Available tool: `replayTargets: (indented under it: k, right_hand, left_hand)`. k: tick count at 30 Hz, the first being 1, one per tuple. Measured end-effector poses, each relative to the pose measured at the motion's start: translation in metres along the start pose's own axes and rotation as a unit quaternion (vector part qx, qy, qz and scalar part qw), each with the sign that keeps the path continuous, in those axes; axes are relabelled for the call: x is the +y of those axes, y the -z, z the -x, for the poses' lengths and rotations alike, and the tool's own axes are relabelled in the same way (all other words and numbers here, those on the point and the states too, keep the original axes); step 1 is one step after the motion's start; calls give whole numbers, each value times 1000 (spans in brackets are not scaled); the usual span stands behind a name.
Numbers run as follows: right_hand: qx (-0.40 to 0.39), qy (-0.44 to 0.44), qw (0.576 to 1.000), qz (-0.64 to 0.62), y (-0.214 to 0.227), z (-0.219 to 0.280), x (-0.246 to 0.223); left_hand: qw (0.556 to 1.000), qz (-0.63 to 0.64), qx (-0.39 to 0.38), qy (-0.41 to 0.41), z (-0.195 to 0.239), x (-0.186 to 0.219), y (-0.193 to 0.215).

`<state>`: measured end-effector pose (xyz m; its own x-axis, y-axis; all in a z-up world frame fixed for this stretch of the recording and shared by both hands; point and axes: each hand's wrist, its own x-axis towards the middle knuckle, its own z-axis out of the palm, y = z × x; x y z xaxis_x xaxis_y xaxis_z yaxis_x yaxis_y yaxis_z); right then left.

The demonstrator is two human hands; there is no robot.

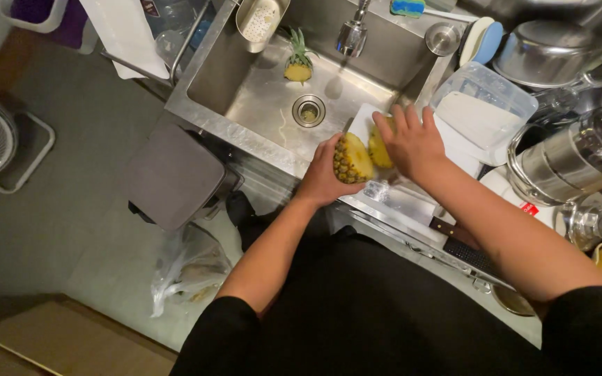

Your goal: Cutting a whole pineapple into pieces on a cutting board using a knife.

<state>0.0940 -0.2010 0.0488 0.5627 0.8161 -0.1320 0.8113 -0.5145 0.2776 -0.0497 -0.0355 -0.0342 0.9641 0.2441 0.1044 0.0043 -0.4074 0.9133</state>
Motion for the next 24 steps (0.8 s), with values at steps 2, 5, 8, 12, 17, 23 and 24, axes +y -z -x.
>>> replayTargets:
  k: [2, 5, 8, 12, 17, 23, 24]
  right_hand:
    - [-35, 14, 996, 80, -33, -17, 0]
    - [-92, 28, 989, 115, -28, -31, -1]
    - [-206, 30, 970, 123, 29, -39, -6]
    - [-329, -26, 944, -18, 76, -35, 12]
    - [-296, -91, 889, -337, 68, -10, 69]
    - [-192, -37, 610, -768, 66, 6, 58]
    - [-180, -32, 579, -795, 68, -2, 42]
  left_hand:
    - [1000, 10, 4, 11, 2, 3, 0]
    - [998, 27, 15, 56, 3, 3, -3]
    - [995, 30, 33, 87, -3, 5, 4]
    - [958, 220, -2, 183, -5, -15, 7]
    - [765, 601, -48, 228, 16, -35, 40]
    - [721, 680, 46, 125, 89, -54, 144]
    - [721, 675, 91, 127, 107, -62, 159]
